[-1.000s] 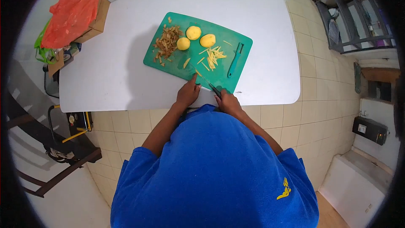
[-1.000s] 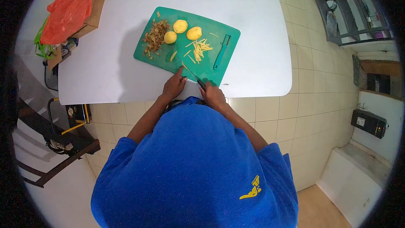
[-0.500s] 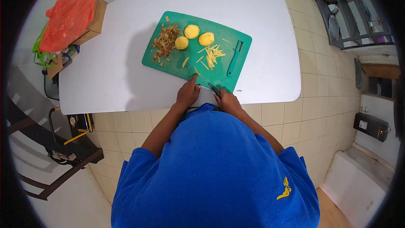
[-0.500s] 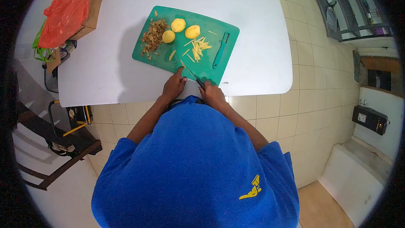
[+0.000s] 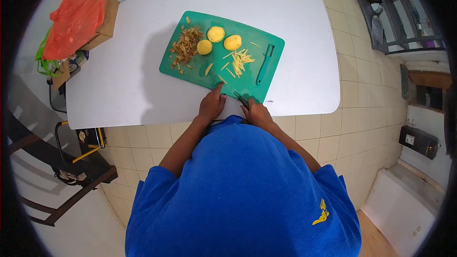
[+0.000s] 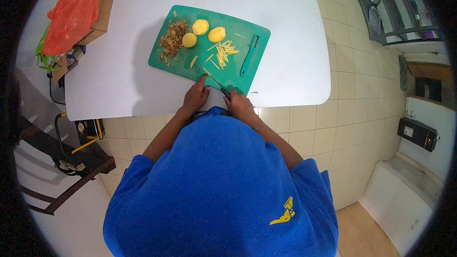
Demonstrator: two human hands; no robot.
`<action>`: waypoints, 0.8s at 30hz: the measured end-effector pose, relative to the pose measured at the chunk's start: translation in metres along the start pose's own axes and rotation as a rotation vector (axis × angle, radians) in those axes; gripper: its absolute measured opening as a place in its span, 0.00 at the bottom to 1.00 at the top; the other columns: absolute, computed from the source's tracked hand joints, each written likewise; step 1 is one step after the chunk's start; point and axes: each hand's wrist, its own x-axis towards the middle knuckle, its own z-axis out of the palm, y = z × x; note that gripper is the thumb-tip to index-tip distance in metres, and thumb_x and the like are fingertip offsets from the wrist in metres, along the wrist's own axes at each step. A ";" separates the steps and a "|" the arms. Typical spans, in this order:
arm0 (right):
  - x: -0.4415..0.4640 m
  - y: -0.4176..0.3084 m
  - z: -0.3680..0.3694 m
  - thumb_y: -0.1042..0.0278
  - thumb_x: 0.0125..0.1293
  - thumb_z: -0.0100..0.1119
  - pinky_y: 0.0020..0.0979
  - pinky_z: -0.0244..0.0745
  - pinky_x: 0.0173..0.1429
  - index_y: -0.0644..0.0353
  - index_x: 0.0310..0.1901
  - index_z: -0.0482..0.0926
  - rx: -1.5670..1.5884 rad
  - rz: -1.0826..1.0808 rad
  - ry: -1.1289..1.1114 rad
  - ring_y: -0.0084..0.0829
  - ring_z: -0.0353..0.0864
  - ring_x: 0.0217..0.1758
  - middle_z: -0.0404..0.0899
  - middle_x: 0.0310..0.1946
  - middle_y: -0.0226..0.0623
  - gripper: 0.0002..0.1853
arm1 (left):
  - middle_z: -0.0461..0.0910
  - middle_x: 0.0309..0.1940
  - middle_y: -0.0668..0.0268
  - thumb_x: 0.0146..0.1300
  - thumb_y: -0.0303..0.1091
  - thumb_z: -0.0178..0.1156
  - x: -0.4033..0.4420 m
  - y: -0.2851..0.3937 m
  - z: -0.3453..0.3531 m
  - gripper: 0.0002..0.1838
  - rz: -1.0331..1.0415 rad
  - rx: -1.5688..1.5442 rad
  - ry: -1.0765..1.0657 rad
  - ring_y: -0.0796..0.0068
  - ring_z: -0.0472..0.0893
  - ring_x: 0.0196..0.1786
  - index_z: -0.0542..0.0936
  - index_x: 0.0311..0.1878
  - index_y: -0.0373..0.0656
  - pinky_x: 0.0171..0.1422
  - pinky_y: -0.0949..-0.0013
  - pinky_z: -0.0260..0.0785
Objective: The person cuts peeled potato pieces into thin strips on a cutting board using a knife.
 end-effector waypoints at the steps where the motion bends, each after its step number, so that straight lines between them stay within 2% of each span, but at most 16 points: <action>1: 0.000 -0.001 -0.001 0.56 0.65 0.57 0.56 0.74 0.35 0.66 0.42 0.68 -0.005 0.011 -0.013 0.62 0.79 0.32 0.78 0.27 0.62 0.19 | 0.78 0.45 0.50 0.64 0.37 0.55 0.000 0.001 -0.002 0.29 -0.019 0.000 -0.027 0.49 0.78 0.45 0.61 0.67 0.41 0.47 0.51 0.71; 6: 0.001 -0.003 -0.005 0.56 0.65 0.57 0.55 0.74 0.36 0.66 0.42 0.68 -0.019 0.053 -0.066 0.61 0.79 0.32 0.78 0.27 0.62 0.19 | 0.78 0.45 0.50 0.64 0.36 0.55 0.001 -0.001 0.002 0.29 -0.011 0.002 -0.001 0.49 0.78 0.46 0.61 0.67 0.42 0.48 0.51 0.71; 9: 0.003 -0.008 -0.011 0.57 0.65 0.56 0.56 0.75 0.40 0.68 0.44 0.67 -0.024 0.090 -0.130 0.63 0.79 0.36 0.78 0.31 0.64 0.19 | 0.78 0.44 0.50 0.63 0.36 0.55 0.001 0.000 -0.001 0.29 -0.018 -0.012 -0.006 0.49 0.78 0.45 0.61 0.67 0.42 0.47 0.51 0.71; 17: 0.002 -0.005 -0.009 0.58 0.66 0.55 0.57 0.75 0.40 0.68 0.45 0.66 0.001 0.078 -0.119 0.64 0.79 0.36 0.78 0.31 0.64 0.19 | 0.79 0.40 0.51 0.63 0.36 0.55 0.000 0.003 -0.004 0.30 0.001 -0.030 0.006 0.50 0.79 0.43 0.61 0.68 0.41 0.44 0.51 0.71; 20: 0.000 -0.004 -0.007 0.58 0.66 0.55 0.56 0.75 0.40 0.68 0.45 0.66 -0.009 0.084 -0.121 0.64 0.79 0.36 0.78 0.31 0.64 0.20 | 0.79 0.37 0.51 0.65 0.38 0.55 0.002 -0.001 0.000 0.26 -0.079 -0.043 -0.017 0.49 0.79 0.39 0.62 0.63 0.38 0.41 0.51 0.71; 23: 0.001 -0.003 -0.005 0.57 0.66 0.55 0.57 0.75 0.40 0.68 0.46 0.66 -0.015 0.118 -0.143 0.63 0.79 0.36 0.78 0.32 0.64 0.20 | 0.76 0.25 0.56 0.68 0.43 0.54 0.008 -0.021 0.019 0.20 -0.121 -0.244 0.207 0.56 0.79 0.30 0.64 0.52 0.36 0.37 0.58 0.71; 24: 0.000 -0.003 -0.004 0.57 0.66 0.55 0.57 0.75 0.41 0.68 0.46 0.66 -0.015 0.136 -0.158 0.63 0.79 0.37 0.78 0.32 0.64 0.20 | 0.75 0.24 0.57 0.68 0.44 0.53 0.012 -0.021 0.015 0.20 -0.220 -0.337 0.206 0.59 0.78 0.28 0.63 0.49 0.37 0.35 0.59 0.71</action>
